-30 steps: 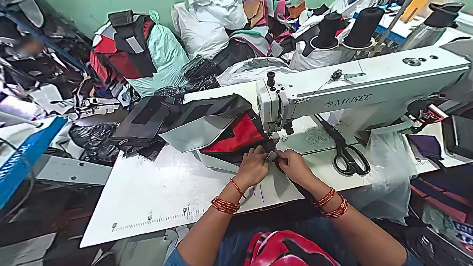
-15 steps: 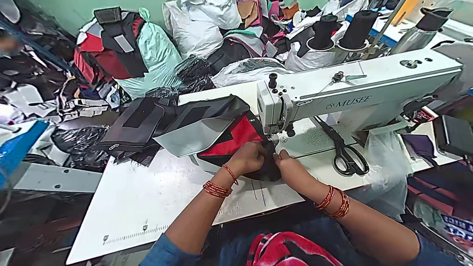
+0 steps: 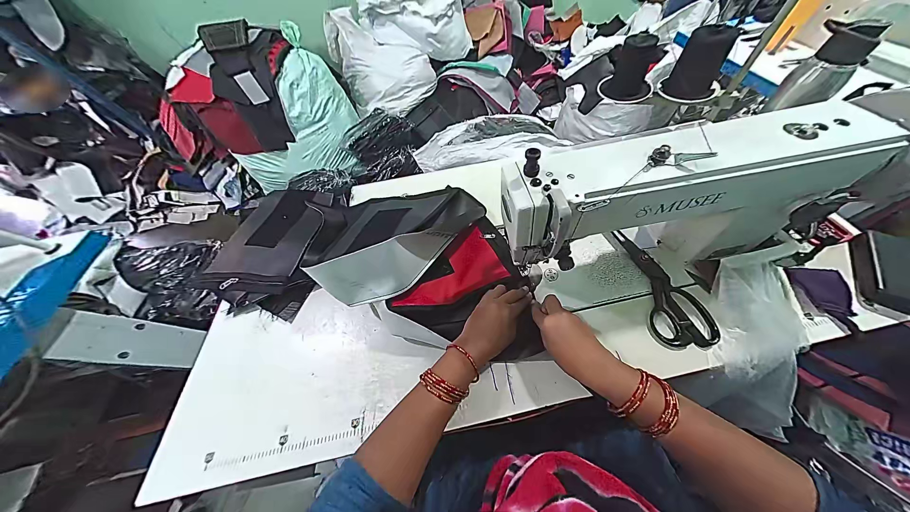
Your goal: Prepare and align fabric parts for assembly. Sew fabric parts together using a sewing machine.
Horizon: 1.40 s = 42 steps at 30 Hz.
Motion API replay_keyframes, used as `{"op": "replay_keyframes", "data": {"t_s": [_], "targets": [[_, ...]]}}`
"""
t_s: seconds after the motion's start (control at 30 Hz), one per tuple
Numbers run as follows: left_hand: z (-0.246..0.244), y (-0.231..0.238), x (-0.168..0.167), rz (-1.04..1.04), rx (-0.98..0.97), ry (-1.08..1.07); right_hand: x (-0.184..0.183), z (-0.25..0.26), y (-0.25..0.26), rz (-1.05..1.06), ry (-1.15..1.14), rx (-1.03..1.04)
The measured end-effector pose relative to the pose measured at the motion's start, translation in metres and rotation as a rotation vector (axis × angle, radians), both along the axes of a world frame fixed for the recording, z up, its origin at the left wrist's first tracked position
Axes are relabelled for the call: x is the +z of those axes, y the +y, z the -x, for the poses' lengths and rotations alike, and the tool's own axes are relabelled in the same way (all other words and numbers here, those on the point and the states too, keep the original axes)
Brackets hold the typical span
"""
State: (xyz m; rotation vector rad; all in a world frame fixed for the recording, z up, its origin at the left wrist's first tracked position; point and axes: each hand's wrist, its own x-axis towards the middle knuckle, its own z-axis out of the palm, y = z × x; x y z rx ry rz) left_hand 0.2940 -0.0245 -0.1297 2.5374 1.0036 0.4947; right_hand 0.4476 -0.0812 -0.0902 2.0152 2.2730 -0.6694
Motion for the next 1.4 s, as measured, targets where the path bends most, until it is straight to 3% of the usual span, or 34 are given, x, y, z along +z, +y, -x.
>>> {"op": "replay_keyframes", "data": {"t_s": [0.23, 0.53, 0.9, 1.03, 1.27, 1.4], "targets": [[-0.004, 0.001, -0.010, -0.058, 0.052, -0.065, -0.005, -0.003, 0.006, -0.054, 0.054, 0.013], [-0.011, 0.021, -0.002, 0.035, 0.094, 0.013, 0.008, -0.005, 0.031, 0.080, 0.108, -0.014], [-0.004, -0.010, -0.002, 0.139, 0.197, -0.174, -0.015, -0.029, 0.007, -0.099, 0.502, -0.258], [-0.005, -0.015, 0.001, 0.162, 0.192, -0.107, -0.017, -0.028, 0.004, -0.065, 0.574, -0.284], [-0.009, -0.016, 0.011, 0.187, 0.108, 0.100, -0.006, -0.026, 0.002, -0.039, 0.465, -0.193], [-0.004, -0.016, 0.011, 0.188, 0.050, 0.087, -0.014, -0.031, 0.002, -0.046, 0.560, -0.244]]}}
